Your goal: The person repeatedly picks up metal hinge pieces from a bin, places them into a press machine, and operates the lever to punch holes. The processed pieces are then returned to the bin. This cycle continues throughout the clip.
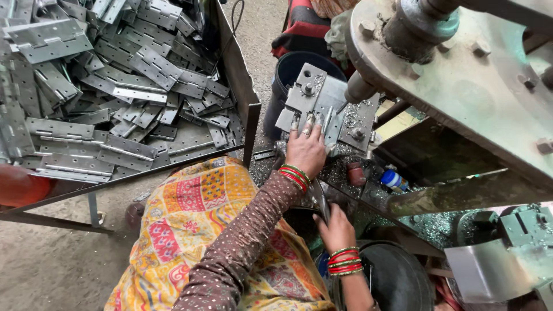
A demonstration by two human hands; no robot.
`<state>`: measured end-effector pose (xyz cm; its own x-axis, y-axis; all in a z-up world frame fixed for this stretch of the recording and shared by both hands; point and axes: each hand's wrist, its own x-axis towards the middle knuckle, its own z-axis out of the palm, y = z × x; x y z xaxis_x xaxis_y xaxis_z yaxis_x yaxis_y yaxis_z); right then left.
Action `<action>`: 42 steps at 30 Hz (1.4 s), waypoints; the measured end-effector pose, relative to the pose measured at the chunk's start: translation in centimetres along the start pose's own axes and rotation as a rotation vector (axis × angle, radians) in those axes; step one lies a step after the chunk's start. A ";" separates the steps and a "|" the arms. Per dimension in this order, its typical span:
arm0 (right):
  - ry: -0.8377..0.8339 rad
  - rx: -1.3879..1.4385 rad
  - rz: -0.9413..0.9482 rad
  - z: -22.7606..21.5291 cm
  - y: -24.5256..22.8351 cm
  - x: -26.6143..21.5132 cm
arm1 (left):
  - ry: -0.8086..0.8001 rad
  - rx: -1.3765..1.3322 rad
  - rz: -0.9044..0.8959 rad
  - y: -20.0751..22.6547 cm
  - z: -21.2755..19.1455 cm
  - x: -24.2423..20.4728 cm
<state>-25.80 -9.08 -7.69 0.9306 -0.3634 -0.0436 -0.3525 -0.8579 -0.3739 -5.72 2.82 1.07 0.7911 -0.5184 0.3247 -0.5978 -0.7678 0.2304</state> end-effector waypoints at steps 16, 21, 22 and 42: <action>-0.141 0.074 0.125 10.6 5.3 0.1 | 0.078 0.008 0.081 -1.8 0.0 0.3; -0.189 -0.021 0.152 5.0 4.5 -0.8 | 0.042 0.088 0.041 -1.1 2.1 1.7; -0.154 -0.001 0.102 5.2 4.4 0.0 | 0.085 0.114 0.030 -1.0 2.3 2.6; -0.169 0.005 0.179 6.5 4.2 0.5 | 0.034 0.004 0.009 -0.8 3.4 4.8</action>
<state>-26.16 -10.55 -15.33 0.8568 -0.4432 -0.2637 -0.5132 -0.7833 -0.3509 -0.98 -0.31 -0.65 0.7807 -0.5124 0.3577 -0.6043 -0.7647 0.2237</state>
